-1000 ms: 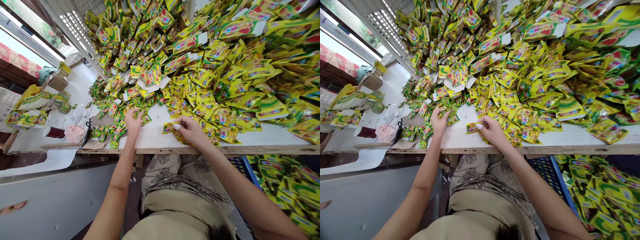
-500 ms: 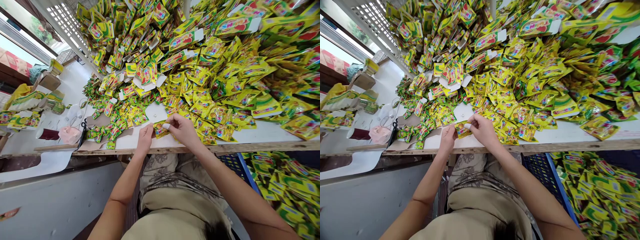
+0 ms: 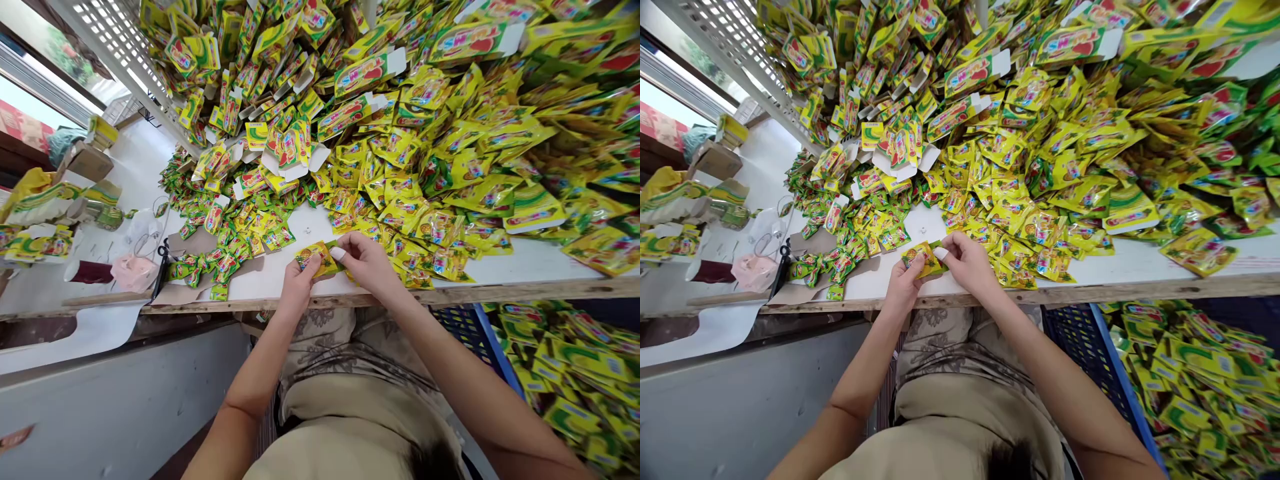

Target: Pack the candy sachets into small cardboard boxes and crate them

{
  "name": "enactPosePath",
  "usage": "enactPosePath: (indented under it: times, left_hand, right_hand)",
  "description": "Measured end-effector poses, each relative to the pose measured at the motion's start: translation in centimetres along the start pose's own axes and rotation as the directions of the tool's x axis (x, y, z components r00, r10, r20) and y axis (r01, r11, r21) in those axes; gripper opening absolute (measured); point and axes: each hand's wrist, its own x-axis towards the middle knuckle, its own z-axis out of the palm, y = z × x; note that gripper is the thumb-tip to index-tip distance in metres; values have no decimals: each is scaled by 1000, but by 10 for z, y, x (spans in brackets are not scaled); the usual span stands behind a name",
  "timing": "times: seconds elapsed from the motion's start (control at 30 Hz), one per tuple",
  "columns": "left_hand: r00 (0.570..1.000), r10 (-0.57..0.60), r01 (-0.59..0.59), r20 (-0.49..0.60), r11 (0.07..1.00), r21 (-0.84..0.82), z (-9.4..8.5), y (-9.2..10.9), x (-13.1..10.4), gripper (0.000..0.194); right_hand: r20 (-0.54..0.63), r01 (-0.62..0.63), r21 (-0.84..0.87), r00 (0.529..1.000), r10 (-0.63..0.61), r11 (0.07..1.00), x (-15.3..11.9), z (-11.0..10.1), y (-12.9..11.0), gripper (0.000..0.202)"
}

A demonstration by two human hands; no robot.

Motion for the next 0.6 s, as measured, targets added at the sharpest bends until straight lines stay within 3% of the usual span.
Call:
enactPosePath:
  times: [0.27, 0.43, 0.6]
  left_hand:
    - [996, -74, 72, 50, 996, 55, -2, 3, -6, 44]
    - [996, 72, -74, 43, 996, 48, -2, -6, -6, 37]
    - [985, 168, -170, 25, 979, 112, 1, -14, -8, 37]
  right_hand:
    - [56, -30, 124, 998, 24, 992, 1, -3, -4, 19]
    - [90, -11, 120, 996, 0, 993, -6, 1, 0, 27]
    - [149, 44, -106, 988, -28, 993, -12, 3, -1, 31]
